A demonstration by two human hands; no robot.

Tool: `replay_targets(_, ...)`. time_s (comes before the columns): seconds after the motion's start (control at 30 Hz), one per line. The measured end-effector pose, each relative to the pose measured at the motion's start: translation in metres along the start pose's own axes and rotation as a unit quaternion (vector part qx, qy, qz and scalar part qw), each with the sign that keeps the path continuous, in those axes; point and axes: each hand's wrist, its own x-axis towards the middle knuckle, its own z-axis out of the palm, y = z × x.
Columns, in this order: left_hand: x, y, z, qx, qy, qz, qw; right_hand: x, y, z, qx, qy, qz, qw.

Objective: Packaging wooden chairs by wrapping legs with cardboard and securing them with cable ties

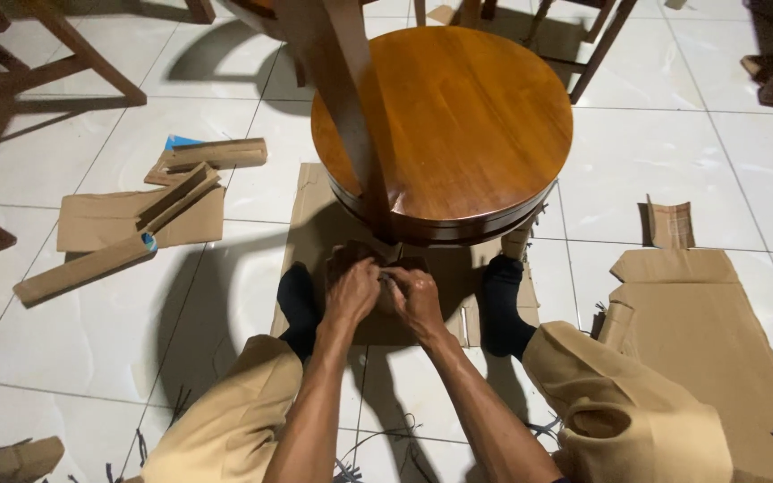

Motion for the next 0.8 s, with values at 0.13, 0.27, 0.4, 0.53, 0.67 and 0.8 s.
replay_targets(0.13, -0.026, 0.047, -0.034, 0.023, -0.003, -0.033, 0.999, 0.002, -0.007, -0.008, -0.009, -0.016, 0.006, 1.000)
replay_targets(0.27, -0.022, 0.033, -0.021, 0.014, 0.012, -0.026, 0.999, 0.007, -0.004, -0.009, -0.037, -0.050, 0.010, 0.998)
replay_targets(0.4, -0.034, 0.046, -0.030, 0.055, -0.057, -0.021, 0.997, 0.008, 0.015, -0.005, -0.084, -0.079, 0.003, 0.993)
replay_targets(0.53, -0.045, 0.080, -0.053, 0.084, -0.084, -0.027, 0.992, 0.003, 0.004, -0.007, -0.123, -0.045, -0.014, 0.991)
replay_targets(0.67, -0.078, 0.121, -0.080, 0.078, -0.065, -0.025, 0.995, -0.005, 0.002, -0.001, -0.145, 0.029, -0.055, 0.988)
replay_targets(0.8, -0.023, 0.047, -0.023, 0.030, -0.050, -0.052, 0.997, -0.012, 0.015, 0.012, -0.133, 0.077, -0.077, 0.985)
